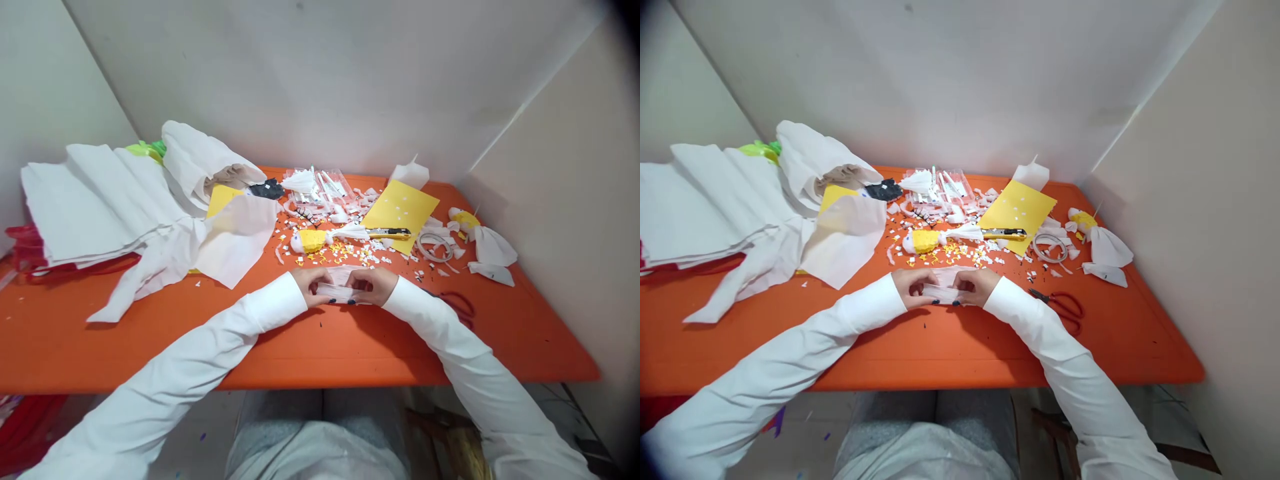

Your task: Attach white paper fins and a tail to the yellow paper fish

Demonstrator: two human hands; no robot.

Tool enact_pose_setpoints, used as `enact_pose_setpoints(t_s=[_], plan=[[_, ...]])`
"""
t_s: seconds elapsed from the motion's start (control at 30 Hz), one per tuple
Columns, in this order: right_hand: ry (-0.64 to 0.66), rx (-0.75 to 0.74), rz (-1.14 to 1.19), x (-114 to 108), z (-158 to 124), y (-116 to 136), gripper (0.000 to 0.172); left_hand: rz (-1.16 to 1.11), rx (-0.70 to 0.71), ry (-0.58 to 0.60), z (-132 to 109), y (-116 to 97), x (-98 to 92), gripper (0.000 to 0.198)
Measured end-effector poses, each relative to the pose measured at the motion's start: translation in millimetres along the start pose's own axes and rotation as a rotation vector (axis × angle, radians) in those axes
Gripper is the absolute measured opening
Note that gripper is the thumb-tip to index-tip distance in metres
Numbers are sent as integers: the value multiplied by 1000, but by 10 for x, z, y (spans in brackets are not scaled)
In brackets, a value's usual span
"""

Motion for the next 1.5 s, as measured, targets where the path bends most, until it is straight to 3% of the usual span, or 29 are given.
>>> enact_pose_setpoints(t_s=[0.1,0.3,0.4,0.5,0.57,0.87,1.1,1.3,1.4,1.47,1.5], plan=[[1,27,1,-3,-16,-60,9,-43,-37,47,7,71,-27,16],[0,-19,26,-29,-71,-82,11,-141,-43,112,8,141,-4,22],[-23,-1,41,-53,-74,-59,11,-105,70,120,-12,113,1,20],[1,11,21,-52,-67,-33,9,-63,243,111,-37,94,12,19],[26,4,-2,-34,-62,-18,8,-31,286,98,-48,98,30,17],[57,24,-89,15,-64,9,5,135,362,11,-96,54,118,9],[79,-24,-100,-1,-82,-14,3,143,373,13,-91,72,143,9],[73,47,-42,64,-39,22,10,160,368,34,-50,89,127,11],[55,28,-38,-98,-57,-34,15,148,373,51,-32,105,101,9],[-63,43,-87,-395,-168,-162,15,142,384,53,-22,127,91,9],[-187,128,-149,-591,-264,-257,13,138,389,56,-17,141,91,8]])
Point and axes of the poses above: each hand's wrist, its own z-axis towards the middle knuckle, its own x-axis out of the palm, y = z × x, the point moved 1 cm from there along z, towards the middle knuckle, and after that the axes turned 13 degrees about -x, right-handed, at the moved point
